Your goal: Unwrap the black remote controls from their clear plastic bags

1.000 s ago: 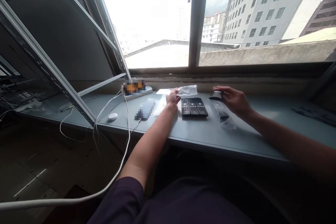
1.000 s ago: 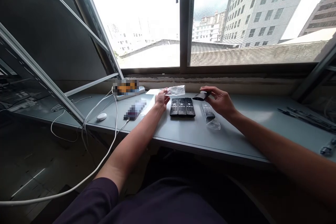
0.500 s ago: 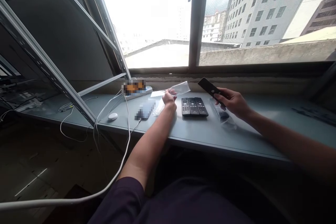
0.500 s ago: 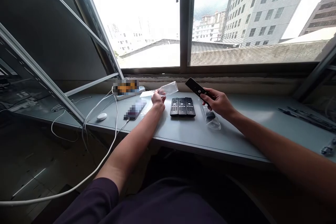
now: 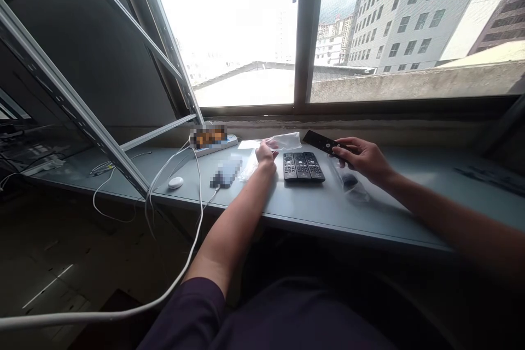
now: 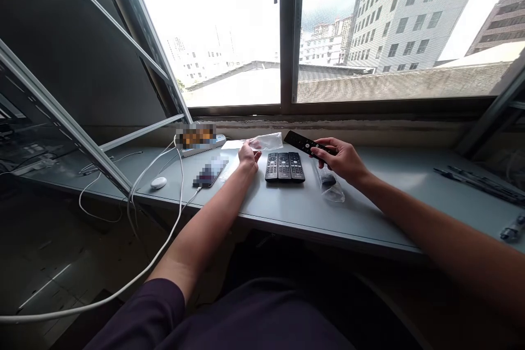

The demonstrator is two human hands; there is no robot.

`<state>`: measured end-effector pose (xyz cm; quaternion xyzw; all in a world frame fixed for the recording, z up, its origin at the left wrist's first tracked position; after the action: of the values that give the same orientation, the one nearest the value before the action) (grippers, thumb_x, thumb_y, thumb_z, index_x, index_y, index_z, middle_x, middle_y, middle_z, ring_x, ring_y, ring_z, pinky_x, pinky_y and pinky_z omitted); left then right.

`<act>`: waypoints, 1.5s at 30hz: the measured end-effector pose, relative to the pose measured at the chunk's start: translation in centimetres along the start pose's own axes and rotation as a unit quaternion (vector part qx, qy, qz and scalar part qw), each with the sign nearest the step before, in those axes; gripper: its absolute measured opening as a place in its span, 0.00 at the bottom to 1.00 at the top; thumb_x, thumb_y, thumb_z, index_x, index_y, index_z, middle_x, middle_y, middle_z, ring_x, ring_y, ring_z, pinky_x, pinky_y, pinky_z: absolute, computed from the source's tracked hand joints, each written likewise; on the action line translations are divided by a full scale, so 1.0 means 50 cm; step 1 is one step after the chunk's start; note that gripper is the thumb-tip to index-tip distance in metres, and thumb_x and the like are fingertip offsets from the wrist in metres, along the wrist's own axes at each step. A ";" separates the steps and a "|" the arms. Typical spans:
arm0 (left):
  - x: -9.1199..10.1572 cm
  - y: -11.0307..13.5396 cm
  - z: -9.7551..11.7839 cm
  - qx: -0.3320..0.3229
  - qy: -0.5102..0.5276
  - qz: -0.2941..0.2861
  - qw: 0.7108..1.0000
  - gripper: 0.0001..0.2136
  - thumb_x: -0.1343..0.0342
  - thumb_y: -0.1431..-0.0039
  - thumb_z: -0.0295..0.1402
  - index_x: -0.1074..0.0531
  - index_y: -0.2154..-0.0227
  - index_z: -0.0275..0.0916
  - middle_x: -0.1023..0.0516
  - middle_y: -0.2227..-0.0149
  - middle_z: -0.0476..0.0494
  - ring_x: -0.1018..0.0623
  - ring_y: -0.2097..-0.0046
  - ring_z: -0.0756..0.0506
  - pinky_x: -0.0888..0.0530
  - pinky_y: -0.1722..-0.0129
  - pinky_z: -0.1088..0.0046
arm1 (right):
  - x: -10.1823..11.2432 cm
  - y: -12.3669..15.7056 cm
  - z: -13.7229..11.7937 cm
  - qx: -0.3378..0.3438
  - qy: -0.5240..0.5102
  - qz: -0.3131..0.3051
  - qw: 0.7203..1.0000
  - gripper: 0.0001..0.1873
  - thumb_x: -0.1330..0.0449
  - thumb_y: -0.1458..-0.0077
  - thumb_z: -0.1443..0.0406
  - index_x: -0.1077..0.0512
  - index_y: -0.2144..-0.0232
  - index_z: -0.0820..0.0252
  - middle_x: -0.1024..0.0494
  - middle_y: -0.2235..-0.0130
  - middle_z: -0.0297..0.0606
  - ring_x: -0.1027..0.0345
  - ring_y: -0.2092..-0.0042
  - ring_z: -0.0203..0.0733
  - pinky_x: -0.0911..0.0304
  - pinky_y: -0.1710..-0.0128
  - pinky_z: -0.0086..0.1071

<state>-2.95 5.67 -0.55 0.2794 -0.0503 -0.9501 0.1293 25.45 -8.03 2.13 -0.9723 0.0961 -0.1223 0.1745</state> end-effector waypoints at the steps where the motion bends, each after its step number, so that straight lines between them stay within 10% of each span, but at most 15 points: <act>1: -0.001 0.000 0.000 0.003 -0.001 -0.003 1.000 0.12 0.46 0.17 0.36 0.21 0.56 0.38 0.14 0.55 0.39 0.17 0.62 0.49 0.25 0.69 0.80 | 0.000 0.000 0.002 -0.004 0.004 -0.003 1.000 0.36 0.16 0.50 0.39 0.15 0.49 0.54 0.10 0.60 0.43 0.27 0.72 0.40 0.33 0.77 0.33; 14: -0.040 0.030 -0.022 0.033 -0.086 -0.222 0.971 0.14 0.29 0.28 0.45 0.16 0.54 0.38 0.11 0.53 0.34 0.14 0.56 0.42 0.18 0.60 0.71 | -0.007 0.003 0.005 -0.014 0.050 -0.043 0.998 0.38 0.18 0.47 0.37 0.14 0.47 0.56 0.12 0.65 0.40 0.27 0.70 0.41 0.36 0.75 0.32; 21: -0.050 0.070 -0.027 0.014 -0.170 -0.407 0.897 0.21 0.17 0.43 0.44 0.13 0.53 0.39 0.10 0.55 0.35 0.11 0.54 0.39 0.18 0.48 0.63 | -0.015 0.005 0.011 -0.005 0.057 -0.051 0.997 0.39 0.19 0.46 0.37 0.14 0.45 0.57 0.14 0.69 0.38 0.26 0.72 0.42 0.35 0.76 0.33; 31: -0.050 0.036 -0.021 -0.068 -0.130 -0.295 0.944 0.13 0.23 0.36 0.41 0.12 0.53 0.41 0.10 0.55 0.39 0.12 0.54 0.41 0.20 0.58 0.70 | -0.019 0.009 -0.012 -0.037 0.010 -0.059 0.997 0.39 0.16 0.52 0.37 0.15 0.51 0.59 0.19 0.71 0.34 0.34 0.75 0.36 0.40 0.80 0.30; 45: -0.050 0.061 -0.021 -0.038 -0.138 -0.380 0.914 0.20 0.13 0.50 0.42 0.13 0.60 0.39 0.10 0.57 0.39 0.13 0.55 0.41 0.20 0.50 0.63 | -0.032 0.016 -0.012 -0.038 -0.031 -0.092 0.995 0.34 0.14 0.49 0.45 0.15 0.49 0.57 0.12 0.63 0.41 0.19 0.70 0.44 0.18 0.68 0.42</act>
<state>0.32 3.40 0.39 0.1380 0.0784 -0.9580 -0.2390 23.66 -8.61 2.06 -0.9863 0.0051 -0.1042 0.1279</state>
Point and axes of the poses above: each hand's wrist, its own y-axis away from the middle knuckle, its own x-axis out of the back of the hand, z = x × y, the point moved 3 cm from there along -y, towards the middle knuckle
